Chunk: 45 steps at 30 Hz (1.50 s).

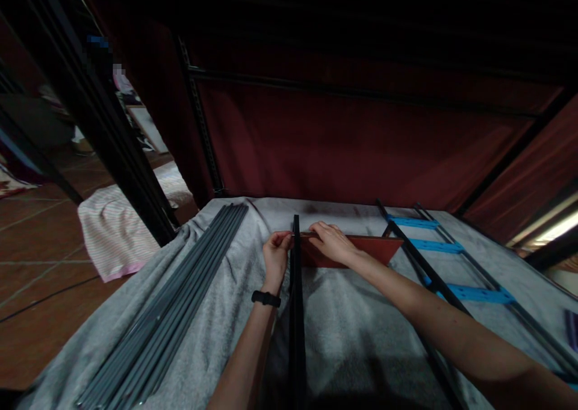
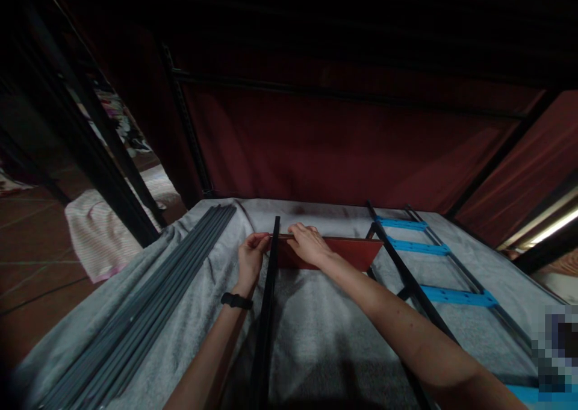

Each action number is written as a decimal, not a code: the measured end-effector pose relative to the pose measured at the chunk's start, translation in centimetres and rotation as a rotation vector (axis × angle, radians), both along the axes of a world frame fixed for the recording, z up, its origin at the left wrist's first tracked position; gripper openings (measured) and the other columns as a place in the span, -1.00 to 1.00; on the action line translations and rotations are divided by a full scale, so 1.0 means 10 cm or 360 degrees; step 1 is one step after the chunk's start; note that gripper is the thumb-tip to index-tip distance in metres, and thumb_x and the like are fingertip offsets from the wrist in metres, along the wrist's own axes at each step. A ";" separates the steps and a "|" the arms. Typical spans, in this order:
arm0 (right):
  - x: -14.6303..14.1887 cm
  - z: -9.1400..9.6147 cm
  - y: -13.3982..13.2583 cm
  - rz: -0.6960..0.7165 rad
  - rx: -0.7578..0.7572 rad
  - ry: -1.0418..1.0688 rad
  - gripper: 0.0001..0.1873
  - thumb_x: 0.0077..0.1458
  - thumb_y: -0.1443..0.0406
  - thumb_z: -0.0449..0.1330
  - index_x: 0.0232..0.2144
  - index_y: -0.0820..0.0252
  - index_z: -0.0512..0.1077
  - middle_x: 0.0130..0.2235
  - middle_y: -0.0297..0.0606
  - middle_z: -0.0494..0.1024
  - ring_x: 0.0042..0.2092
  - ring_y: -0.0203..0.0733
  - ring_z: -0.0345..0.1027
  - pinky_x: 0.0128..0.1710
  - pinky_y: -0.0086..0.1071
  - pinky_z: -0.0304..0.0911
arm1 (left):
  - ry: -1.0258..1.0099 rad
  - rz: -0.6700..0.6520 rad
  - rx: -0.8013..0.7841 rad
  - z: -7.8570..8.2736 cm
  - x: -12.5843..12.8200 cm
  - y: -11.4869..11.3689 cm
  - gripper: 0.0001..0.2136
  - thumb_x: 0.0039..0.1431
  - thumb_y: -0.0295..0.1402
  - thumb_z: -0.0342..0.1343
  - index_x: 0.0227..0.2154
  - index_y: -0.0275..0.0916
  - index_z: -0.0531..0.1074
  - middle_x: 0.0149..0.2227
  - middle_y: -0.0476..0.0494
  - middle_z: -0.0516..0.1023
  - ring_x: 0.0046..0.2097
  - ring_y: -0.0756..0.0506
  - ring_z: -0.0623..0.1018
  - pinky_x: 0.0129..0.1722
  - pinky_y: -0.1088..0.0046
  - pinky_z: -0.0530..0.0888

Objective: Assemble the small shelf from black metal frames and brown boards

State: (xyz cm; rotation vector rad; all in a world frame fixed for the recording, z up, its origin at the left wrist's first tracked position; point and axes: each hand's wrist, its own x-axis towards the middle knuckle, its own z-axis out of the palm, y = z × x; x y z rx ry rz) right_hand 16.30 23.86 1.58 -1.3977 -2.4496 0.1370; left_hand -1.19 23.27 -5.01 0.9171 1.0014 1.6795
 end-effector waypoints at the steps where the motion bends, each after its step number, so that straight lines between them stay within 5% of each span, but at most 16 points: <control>1: 0.04 -0.01 -0.02 -0.0022 0.0005 0.0010 -0.76 0.28 0.28 0.04 -0.06 0.17 0.40 -0.06 -0.14 0.49 -0.05 -0.13 0.37 0.03 -0.24 0.17 | -0.0012 0.0000 -0.0007 0.00 0.00 0.00 -0.73 -0.10 -0.19 0.31 -0.40 -0.27 0.48 -0.40 -0.07 0.56 -0.37 -0.01 0.53 -0.32 0.47 0.47; 18: 0.10 -0.04 -0.08 -0.0214 -0.0021 0.0097 -0.67 0.31 0.27 0.01 -0.01 0.03 0.51 0.02 -0.23 0.56 0.00 -0.07 0.44 0.01 -0.25 0.28 | -0.0043 -0.0001 0.0028 -0.03 -0.02 0.03 -0.72 -0.12 -0.28 0.33 -0.31 -0.28 0.51 -0.48 -0.01 0.53 -0.44 0.02 0.50 -0.35 0.48 0.44; 32: 0.09 -0.05 -0.11 -0.0288 0.0026 0.0061 -0.68 0.32 0.25 0.02 0.00 -0.03 0.51 0.00 -0.33 0.58 -0.01 -0.15 0.46 0.00 -0.32 0.29 | -0.0074 -0.0088 0.0046 -0.02 -0.02 0.02 -0.79 -0.12 -0.32 0.34 -0.42 -0.29 0.50 -0.46 -0.04 0.55 -0.41 0.01 0.52 -0.31 0.46 0.47; 39: 0.09 -0.06 -0.10 -0.0295 0.0015 0.0091 -0.68 0.31 0.24 0.03 0.00 -0.03 0.50 0.02 -0.35 0.57 0.02 -0.15 0.44 0.03 -0.32 0.28 | -0.0122 -0.0068 -0.0047 0.00 -0.02 0.02 -0.60 -0.07 -0.20 0.32 -0.18 -0.32 0.50 -0.36 -0.13 0.60 -0.38 -0.02 0.56 -0.30 0.42 0.48; 45: 0.09 -0.05 -0.09 -0.0311 -0.0014 0.0093 -0.69 0.31 0.24 0.04 -0.02 -0.06 0.51 0.03 -0.37 0.56 0.04 -0.16 0.43 0.04 -0.32 0.28 | -0.0009 -0.0064 -0.0120 -0.05 -0.02 0.03 -0.66 -0.07 -0.13 0.32 -0.37 -0.33 0.51 -0.49 -0.06 0.54 -0.50 0.02 0.49 -0.45 0.50 0.42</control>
